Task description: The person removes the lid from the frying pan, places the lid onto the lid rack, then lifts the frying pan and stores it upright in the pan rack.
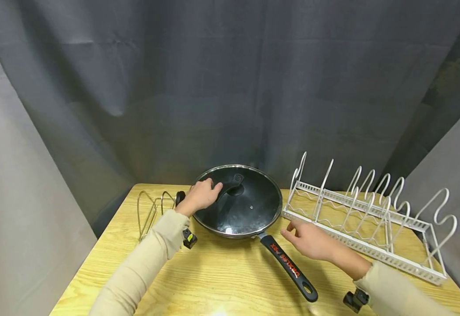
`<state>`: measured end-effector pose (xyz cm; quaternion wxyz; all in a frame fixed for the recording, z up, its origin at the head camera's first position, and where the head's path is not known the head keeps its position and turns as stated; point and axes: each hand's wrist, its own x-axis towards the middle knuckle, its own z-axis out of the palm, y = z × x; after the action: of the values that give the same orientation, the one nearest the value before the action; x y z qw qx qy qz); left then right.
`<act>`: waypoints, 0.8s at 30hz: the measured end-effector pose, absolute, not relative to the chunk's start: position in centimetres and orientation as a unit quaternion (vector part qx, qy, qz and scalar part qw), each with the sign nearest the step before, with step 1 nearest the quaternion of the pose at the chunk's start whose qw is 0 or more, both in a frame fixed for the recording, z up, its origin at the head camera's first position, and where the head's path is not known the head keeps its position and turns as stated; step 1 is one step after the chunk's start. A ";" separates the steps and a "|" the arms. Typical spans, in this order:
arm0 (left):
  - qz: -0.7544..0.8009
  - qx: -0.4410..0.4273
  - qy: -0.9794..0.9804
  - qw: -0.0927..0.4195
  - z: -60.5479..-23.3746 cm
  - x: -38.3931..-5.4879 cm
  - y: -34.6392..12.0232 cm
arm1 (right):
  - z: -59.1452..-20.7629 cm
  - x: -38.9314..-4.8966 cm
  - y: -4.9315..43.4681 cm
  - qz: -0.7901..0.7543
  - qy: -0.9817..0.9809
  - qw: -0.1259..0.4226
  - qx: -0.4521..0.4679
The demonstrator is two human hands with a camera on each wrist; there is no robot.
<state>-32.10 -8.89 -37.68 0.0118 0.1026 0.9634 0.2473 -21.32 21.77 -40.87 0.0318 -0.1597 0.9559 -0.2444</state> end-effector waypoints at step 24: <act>0.411 0.081 0.906 0.066 -38.5 -32.8 -7.6 | -43.3 -18.7 21.2 -0.480 0.819 0.288 -0.127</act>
<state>-32.83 -7.60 -38.50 0.0657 0.0813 0.9056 0.4111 -18.73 21.22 -43.29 0.2878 -0.1266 0.8187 -0.4804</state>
